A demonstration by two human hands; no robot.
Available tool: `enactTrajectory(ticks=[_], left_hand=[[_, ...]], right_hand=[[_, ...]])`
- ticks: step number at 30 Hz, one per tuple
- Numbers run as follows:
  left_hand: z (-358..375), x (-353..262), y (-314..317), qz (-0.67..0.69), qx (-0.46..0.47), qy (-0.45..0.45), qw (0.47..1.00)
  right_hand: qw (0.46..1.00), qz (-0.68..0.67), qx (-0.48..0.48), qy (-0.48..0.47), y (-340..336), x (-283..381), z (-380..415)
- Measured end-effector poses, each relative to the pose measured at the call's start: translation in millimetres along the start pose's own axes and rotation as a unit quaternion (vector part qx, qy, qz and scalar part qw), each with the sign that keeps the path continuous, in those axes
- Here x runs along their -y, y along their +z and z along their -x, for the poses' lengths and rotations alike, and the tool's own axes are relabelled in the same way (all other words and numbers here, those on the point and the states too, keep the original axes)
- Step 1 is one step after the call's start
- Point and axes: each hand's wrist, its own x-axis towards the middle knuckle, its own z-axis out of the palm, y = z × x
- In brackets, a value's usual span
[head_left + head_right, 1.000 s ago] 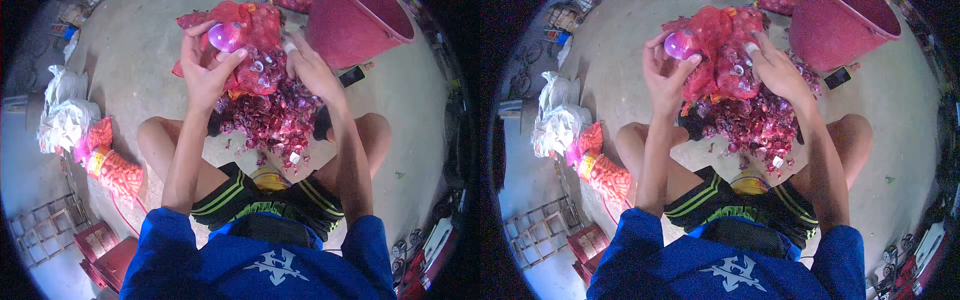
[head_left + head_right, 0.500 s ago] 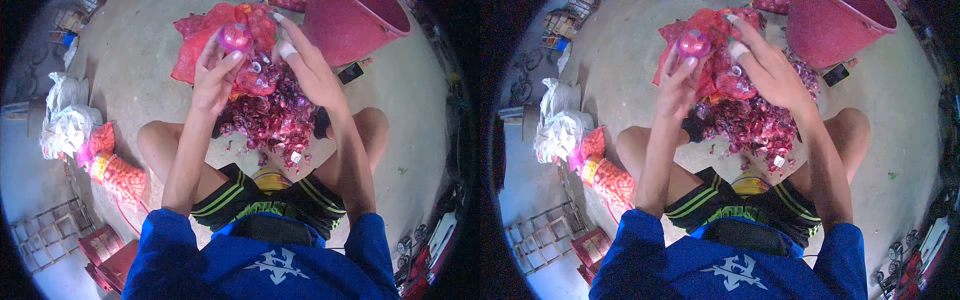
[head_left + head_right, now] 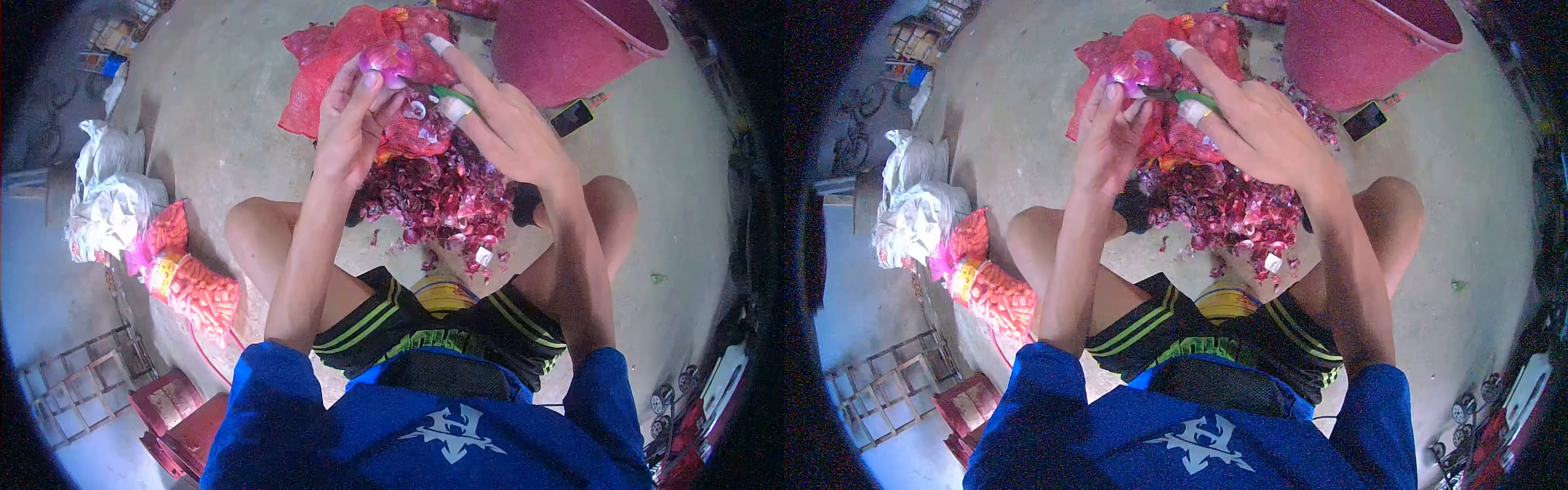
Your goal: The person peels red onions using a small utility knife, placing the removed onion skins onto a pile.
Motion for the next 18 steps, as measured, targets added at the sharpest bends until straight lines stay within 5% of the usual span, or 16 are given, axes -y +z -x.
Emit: enactTrajectory(ticks=[10,18], left_hand=[[0.5,-1.1,9.6,-0.048,-0.015,0.003,0.999],[-4.9,11.7,0.5,0.051,0.012,-0.099,0.994]], right_hand=[[0.999,0.039,-0.028,-0.010,0.6,-6.1,2.7],[0.999,0.044,-0.018,-0.017,2.2,-5.0,4.2]])
